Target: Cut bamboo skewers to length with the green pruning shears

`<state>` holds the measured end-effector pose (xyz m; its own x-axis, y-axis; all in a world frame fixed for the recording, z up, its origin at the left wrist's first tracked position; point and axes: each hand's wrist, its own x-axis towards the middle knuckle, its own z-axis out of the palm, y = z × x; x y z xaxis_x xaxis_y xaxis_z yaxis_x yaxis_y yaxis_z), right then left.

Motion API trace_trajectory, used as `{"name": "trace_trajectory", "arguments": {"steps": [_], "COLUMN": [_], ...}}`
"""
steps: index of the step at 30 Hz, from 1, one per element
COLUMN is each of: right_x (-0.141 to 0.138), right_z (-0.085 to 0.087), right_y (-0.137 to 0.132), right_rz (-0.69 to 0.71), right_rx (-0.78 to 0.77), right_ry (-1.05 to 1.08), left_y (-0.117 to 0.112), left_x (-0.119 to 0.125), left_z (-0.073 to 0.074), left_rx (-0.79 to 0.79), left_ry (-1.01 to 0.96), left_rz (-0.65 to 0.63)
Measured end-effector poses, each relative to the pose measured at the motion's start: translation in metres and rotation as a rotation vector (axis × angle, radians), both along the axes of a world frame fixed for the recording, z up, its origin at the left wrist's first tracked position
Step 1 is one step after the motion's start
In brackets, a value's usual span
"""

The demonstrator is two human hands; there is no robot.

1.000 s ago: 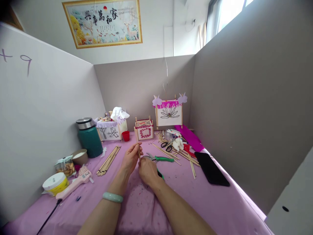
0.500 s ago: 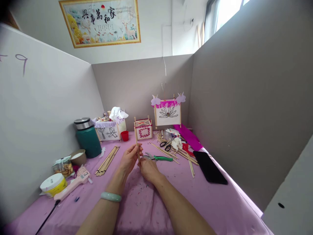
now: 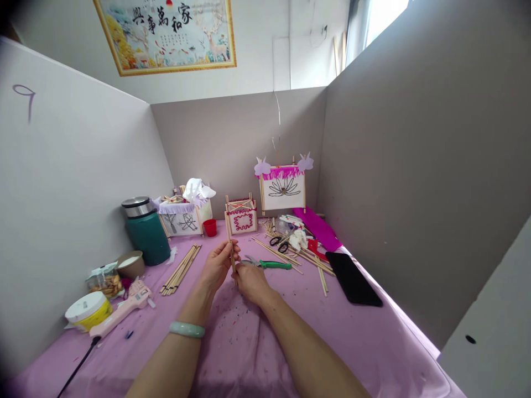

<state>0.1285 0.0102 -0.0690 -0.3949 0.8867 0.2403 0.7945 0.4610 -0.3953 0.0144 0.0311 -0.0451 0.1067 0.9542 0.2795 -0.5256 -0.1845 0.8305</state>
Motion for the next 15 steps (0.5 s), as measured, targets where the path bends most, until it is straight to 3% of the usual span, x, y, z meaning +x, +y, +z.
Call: {"name": "trace_trajectory", "arguments": {"steps": [3,7,11,15], "right_x": [0.004,0.032,0.061,0.065], "right_z": [0.007,0.019,0.018,0.01], "right_y": [0.0,0.005,0.009,0.01], "right_rz": [-0.009,-0.112,-0.193,-0.191], "right_rx": [-0.011,0.058,-0.027,-0.092], "right_ry": [0.0,0.079,-0.117,-0.244], "left_y": [0.002,0.003,0.002,0.001], "left_x": [0.001,0.001,0.001,0.002], "left_z": [-0.002,-0.003,-0.001,0.001], "left_rx": [0.02,0.04,0.046,0.06], "left_ry": [-0.005,-0.002,0.015,0.026], "left_rz": [0.015,0.024,0.017,0.012]}}
